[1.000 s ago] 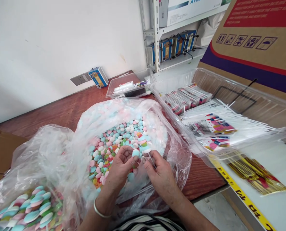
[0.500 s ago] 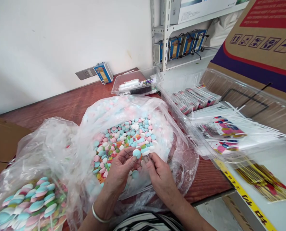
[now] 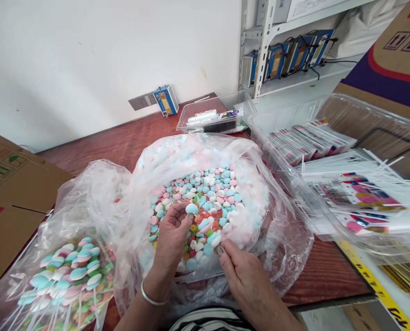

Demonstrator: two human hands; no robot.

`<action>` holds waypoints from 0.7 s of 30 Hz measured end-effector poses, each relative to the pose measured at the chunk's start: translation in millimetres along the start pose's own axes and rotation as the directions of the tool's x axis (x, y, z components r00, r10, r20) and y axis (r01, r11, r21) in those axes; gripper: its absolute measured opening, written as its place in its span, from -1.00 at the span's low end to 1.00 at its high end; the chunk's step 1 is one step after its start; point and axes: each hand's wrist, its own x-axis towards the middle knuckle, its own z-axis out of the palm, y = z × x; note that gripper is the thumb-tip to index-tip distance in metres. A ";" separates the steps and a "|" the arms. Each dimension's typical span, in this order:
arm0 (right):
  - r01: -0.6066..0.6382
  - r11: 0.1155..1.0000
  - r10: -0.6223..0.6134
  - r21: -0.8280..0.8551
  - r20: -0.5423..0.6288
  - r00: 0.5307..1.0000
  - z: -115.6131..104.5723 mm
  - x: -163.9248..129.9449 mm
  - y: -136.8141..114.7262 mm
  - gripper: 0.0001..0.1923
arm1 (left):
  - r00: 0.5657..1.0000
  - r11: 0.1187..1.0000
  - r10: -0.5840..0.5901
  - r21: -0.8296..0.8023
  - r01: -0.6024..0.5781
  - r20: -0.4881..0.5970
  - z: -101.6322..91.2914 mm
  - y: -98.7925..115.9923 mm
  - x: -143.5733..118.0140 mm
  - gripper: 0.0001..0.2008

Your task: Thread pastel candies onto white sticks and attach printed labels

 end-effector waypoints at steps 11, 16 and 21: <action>-0.054 0.998 0.054 -0.017 0.034 0.998 1.2 1.3 0.0 -0.68 | 0.995 0.994 0.067 0.081 -0.073 0.077 1.6 -3.4 -2.2 -0.77; -0.058 0.998 0.057 0.029 0.036 0.998 3.1 2.9 -4.5 -0.69 | 0.991 0.993 0.089 0.070 -0.096 0.103 4.3 -5.5 -3.6 -0.81; -0.107 0.993 0.105 0.058 0.034 0.994 6.1 3.3 -8.8 -0.72 | 0.979 0.976 0.160 0.127 -0.176 0.129 2.7 -9.6 -3.6 -0.82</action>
